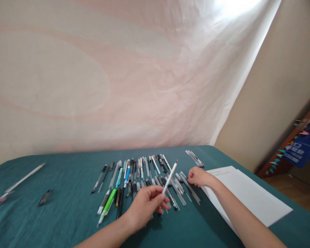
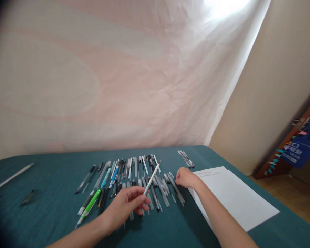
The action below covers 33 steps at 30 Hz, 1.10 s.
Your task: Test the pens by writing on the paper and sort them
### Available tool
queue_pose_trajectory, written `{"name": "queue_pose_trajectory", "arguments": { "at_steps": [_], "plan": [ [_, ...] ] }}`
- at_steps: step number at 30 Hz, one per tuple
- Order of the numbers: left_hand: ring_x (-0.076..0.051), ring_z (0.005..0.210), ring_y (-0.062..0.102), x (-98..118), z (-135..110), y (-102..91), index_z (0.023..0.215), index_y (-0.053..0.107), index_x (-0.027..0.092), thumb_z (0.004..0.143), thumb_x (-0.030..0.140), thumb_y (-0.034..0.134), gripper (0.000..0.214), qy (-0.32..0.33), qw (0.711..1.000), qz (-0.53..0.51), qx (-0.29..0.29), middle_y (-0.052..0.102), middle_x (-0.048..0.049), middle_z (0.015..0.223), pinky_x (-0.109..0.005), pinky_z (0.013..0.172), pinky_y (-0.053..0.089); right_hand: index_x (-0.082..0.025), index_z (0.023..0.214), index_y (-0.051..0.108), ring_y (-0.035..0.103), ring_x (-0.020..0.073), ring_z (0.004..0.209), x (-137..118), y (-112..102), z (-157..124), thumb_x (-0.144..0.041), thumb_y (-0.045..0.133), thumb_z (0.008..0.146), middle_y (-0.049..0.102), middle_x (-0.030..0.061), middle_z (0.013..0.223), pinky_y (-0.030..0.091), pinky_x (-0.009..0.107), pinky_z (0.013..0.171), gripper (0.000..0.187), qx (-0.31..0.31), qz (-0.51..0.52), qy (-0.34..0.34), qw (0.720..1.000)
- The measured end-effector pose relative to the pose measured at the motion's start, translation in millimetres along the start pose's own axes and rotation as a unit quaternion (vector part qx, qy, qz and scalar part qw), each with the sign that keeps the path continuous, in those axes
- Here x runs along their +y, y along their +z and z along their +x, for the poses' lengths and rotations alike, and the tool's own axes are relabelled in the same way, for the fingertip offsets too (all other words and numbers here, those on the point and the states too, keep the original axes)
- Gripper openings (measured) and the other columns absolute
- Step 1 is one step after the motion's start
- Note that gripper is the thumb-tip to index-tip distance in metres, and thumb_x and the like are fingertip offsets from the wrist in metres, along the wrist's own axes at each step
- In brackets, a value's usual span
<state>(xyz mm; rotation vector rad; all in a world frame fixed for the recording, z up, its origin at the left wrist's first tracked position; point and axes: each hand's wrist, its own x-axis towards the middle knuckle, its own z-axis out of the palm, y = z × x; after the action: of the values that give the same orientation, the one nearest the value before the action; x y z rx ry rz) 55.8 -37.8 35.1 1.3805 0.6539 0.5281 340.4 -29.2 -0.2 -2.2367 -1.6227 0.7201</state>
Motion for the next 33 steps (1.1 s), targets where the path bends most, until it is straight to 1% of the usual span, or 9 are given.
{"name": "queue_pose_trajectory", "arguments": {
  "at_steps": [6,8,12,14,17,19,21,28,33],
  "plan": [
    [-0.017,0.068,0.062,-0.1,-0.6,0.2,0.088,0.055,0.010,0.075,0.034,0.055,0.027,0.000,1.000,0.002,-0.001,0.063,-0.0087,0.081,-0.027,0.058,0.046,-0.015,0.048,0.057,0.051,0.0122,0.044,-9.9,-16.0,-11.4,-0.010,0.056,0.053,0.054,-0.0006,0.042,0.036,0.021,0.045,0.007,0.062,-0.003,-0.043,0.997],
    [-0.017,0.068,0.062,-0.5,-0.7,0.0,0.088,0.055,0.010,0.075,0.034,0.055,0.027,0.001,1.000,0.002,-0.003,0.063,-0.0088,0.081,-0.027,0.058,0.046,-0.014,0.058,0.061,0.053,0.0129,0.049,-15.4,-25.8,-17.0,-0.014,0.056,0.059,0.059,0.0008,0.050,0.038,0.022,0.048,0.005,0.073,0.018,-0.062,0.995],
    [-0.016,0.067,0.061,-2.0,-0.6,-0.3,0.088,0.055,0.010,0.075,0.035,0.054,0.028,0.006,1.000,-0.005,-0.011,0.063,-0.0087,0.081,-0.026,0.057,0.046,-0.015,0.090,0.063,0.057,0.0129,0.063,-33.5,-43.3,-31.1,-0.028,0.052,0.074,0.065,0.0034,0.073,0.044,0.024,0.058,0.023,0.077,0.116,-0.113,0.984],
    [-0.016,0.066,0.061,-3.5,-0.4,-0.3,0.088,0.055,0.010,0.075,0.036,0.055,0.029,0.008,1.000,-0.011,-0.015,0.063,-0.0083,0.081,-0.026,0.057,0.046,-0.016,0.094,0.063,0.057,0.0128,0.067,-45.8,-47.4,-38.8,-0.034,0.056,0.074,0.064,0.0040,0.080,0.045,0.026,0.064,0.028,0.090,0.245,-0.149,0.954],
    [-0.015,0.065,0.061,-6.4,0.3,0.0,0.089,0.055,0.011,0.075,0.037,0.055,0.030,0.008,1.000,-0.014,-0.022,0.063,-0.0078,0.081,-0.025,0.057,0.046,-0.019,0.090,0.065,0.055,0.0121,0.068,-64.5,-45.9,-49.0,-0.037,0.064,0.070,0.063,0.0039,0.085,0.045,0.028,0.066,0.028,0.101,0.419,-0.184,0.884],
    [-0.015,0.065,0.061,-8.2,0.9,0.2,0.090,0.056,0.011,0.076,0.037,0.054,0.029,0.007,1.000,-0.012,-0.025,0.063,-0.0076,0.081,-0.025,0.057,0.046,-0.019,0.088,0.066,0.054,0.0124,0.072,-74.5,-41.8,-53.9,-0.036,0.067,0.068,0.062,0.0039,0.087,0.044,0.027,0.066,0.026,0.087,0.484,-0.190,0.850],
    [-0.015,0.065,0.061,-9.6,1.2,0.4,0.090,0.056,0.011,0.076,0.036,0.053,0.028,0.008,1.000,-0.007,-0.026,0.063,-0.0075,0.082,-0.025,0.057,0.045,-0.020,0.086,0.067,0.053,0.0124,0.074,-81.6,-37.6,-57.1,-0.033,0.069,0.067,0.061,0.0032,0.086,0.043,0.026,0.066,0.023,0.071,0.518,-0.187,0.832],
    [-0.015,0.064,0.061,-8.5,-0.2,1.0,0.090,0.057,0.010,0.077,0.032,0.052,0.026,0.010,1.000,0.002,-0.027,0.063,-0.0077,0.081,-0.024,0.056,0.045,-0.020,0.084,0.068,0.049,0.0104,0.071,-88.6,-30.9,-58.0,-0.031,0.071,0.066,0.058,0.0008,0.080,0.040,0.024,0.064,0.021,0.049,0.546,-0.170,0.819],
    [-0.015,0.064,0.061,-6.3,-0.5,1.9,0.089,0.057,0.010,0.077,0.032,0.052,0.026,0.011,0.999,0.006,-0.029,0.063,-0.0076,0.081,-0.024,0.056,0.045,-0.019,0.085,0.068,0.048,0.0093,0.066,-91.6,-27.5,-59.0,-0.031,0.070,0.066,0.057,-0.0002,0.072,0.039,0.023,0.062,0.022,0.038,0.537,-0.175,0.824]
  ]
}}
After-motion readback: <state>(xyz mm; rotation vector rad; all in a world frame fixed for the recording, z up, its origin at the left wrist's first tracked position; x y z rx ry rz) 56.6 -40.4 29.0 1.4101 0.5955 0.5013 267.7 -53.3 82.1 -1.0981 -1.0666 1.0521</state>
